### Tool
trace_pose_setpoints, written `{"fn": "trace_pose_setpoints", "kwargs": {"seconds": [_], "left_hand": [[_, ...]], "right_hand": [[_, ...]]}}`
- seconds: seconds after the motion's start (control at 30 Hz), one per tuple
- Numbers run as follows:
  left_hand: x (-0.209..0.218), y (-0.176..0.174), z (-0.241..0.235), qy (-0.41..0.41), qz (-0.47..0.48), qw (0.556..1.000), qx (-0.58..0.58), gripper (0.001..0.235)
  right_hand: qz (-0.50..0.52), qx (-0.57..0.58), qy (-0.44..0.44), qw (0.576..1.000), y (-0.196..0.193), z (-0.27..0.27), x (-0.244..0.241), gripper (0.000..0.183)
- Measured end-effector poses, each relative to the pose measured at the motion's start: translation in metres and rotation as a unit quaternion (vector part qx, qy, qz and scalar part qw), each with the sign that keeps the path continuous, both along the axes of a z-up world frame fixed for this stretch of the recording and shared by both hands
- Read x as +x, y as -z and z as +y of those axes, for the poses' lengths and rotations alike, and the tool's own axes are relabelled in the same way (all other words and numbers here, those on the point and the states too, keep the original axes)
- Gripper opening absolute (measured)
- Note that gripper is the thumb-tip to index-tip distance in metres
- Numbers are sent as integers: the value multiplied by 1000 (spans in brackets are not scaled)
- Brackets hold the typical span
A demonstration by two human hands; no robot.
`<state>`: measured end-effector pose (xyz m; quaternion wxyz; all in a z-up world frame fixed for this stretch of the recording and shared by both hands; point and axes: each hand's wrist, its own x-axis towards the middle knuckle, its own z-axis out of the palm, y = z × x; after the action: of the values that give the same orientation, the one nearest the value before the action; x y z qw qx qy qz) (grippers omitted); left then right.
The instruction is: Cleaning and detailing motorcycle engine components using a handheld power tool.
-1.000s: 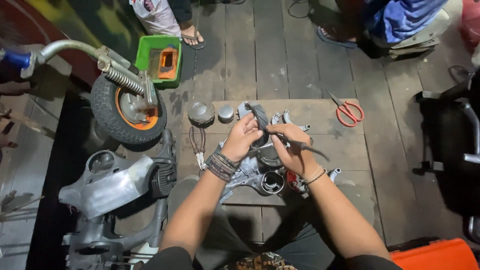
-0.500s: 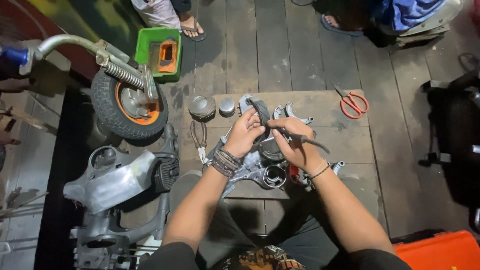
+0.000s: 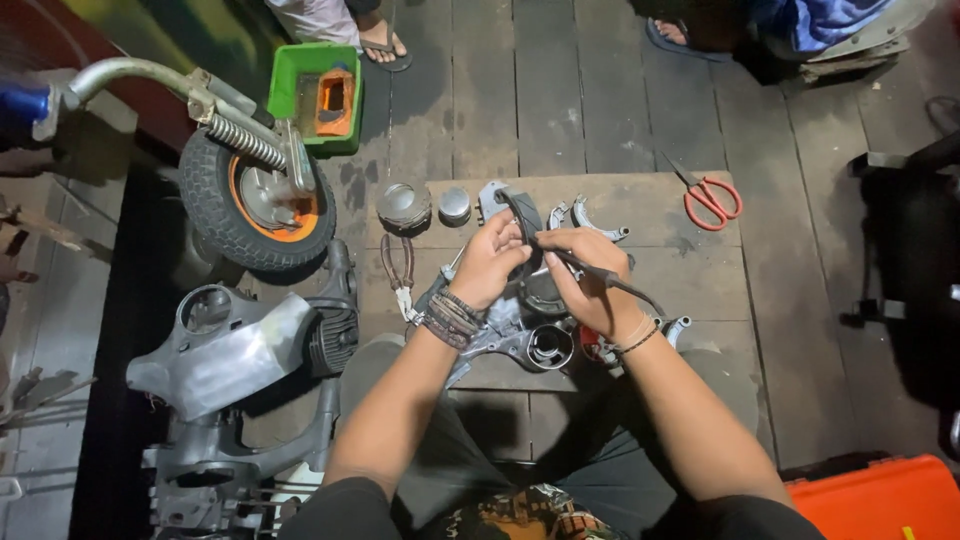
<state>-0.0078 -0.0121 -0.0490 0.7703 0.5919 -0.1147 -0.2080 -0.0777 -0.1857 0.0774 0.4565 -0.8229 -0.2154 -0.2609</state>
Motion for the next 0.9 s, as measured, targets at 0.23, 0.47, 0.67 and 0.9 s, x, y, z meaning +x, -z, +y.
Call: {"fn": "trace_pose_setpoints", "kwargs": {"seconds": [0.23, 0.47, 0.67, 0.9], "left_hand": [[-2, -1, -1, -24, -1, 1000, -8, 70], [-4, 1, -3, -31, -4, 1000, -1, 70], [-2, -5, -1, -43, -4, 999, -28, 68], [2, 5, 3, -53, -13, 998, -8, 68]], "right_hand": [[3, -3, -3, 1000, 4, -2, 1, 13], [29, -15, -10, 999, 0, 1, 1, 15], [10, -11, -2, 1000, -4, 4, 0, 14], [3, -14, -13, 1000, -1, 1, 4, 13]]}}
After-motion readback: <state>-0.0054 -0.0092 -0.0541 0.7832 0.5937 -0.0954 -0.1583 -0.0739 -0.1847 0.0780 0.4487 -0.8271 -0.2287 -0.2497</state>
